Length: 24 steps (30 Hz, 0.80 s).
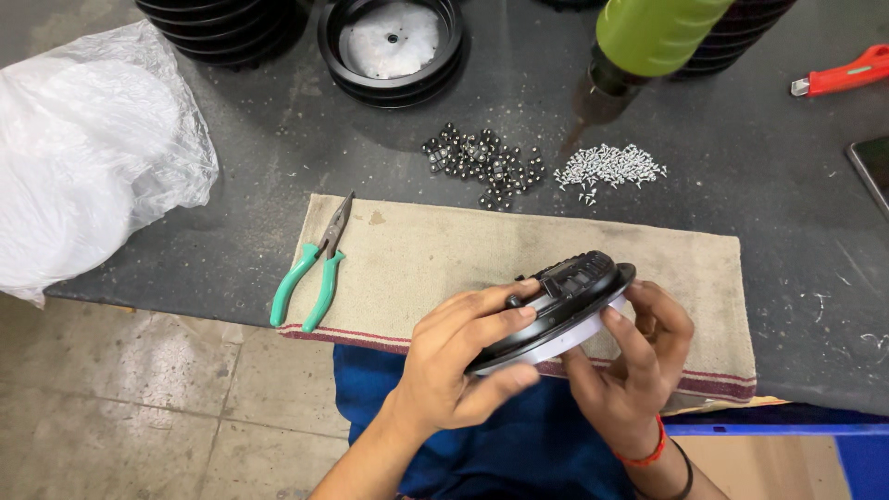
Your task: The person assembles round black plastic light fixtures at a workbench. They pick small screws from piles on the bench, position them on the fixture housing, and drive them in with a green electric screwdriver, turning the fixture over to work on different sides and setting completed units aside.
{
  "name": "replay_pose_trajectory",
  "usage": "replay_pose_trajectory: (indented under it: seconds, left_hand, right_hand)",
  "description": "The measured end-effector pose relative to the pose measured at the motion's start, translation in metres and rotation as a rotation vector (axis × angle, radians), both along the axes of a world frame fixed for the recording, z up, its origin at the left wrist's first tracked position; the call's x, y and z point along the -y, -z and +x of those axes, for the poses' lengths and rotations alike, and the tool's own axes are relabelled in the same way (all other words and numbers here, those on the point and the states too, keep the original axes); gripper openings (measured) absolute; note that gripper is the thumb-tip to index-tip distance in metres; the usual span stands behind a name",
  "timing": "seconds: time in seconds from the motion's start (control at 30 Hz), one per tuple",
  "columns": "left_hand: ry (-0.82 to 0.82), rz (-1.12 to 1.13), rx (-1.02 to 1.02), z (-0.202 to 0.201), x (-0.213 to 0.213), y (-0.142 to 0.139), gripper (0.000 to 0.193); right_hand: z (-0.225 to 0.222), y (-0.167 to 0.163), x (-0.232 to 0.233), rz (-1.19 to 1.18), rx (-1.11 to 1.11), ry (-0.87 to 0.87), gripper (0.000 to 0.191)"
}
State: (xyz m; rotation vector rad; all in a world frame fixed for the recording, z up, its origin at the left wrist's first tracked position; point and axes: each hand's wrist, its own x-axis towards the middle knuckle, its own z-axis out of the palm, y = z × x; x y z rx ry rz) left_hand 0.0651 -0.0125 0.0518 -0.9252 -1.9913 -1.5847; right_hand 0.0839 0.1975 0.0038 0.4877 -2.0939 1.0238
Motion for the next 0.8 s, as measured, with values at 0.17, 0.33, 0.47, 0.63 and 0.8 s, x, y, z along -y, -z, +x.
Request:
replay_pose_trajectory:
  seconds: [0.17,0.33,0.47,0.63,0.8]
  left_hand:
    - [0.005,-0.050,-0.030,-0.003,0.002,-0.004,0.052]
    - [0.139,-0.122,0.001,-0.003,0.009,-0.004,0.056]
    - [0.156,-0.146,0.016,-0.004,0.009,-0.006,0.059]
    - [0.161,-0.231,-0.056,-0.008,0.016,-0.020,0.060]
    - [-0.006,-0.292,-0.130,-0.008,0.012,-0.028,0.050]
  right_hand:
    - [-0.015,-0.030,-0.006,-0.062,0.061,-0.027,0.083]
    - [-0.047,-0.064,-0.038,0.235,0.187,-0.370,0.075]
    - [-0.053,-0.059,-0.046,0.177,0.246,-0.565,0.054]
    - [-0.047,-0.044,-0.043,0.110,0.222,-0.536,0.046]
    - [-0.045,-0.038,-0.033,0.099,0.174,-0.511,0.050]
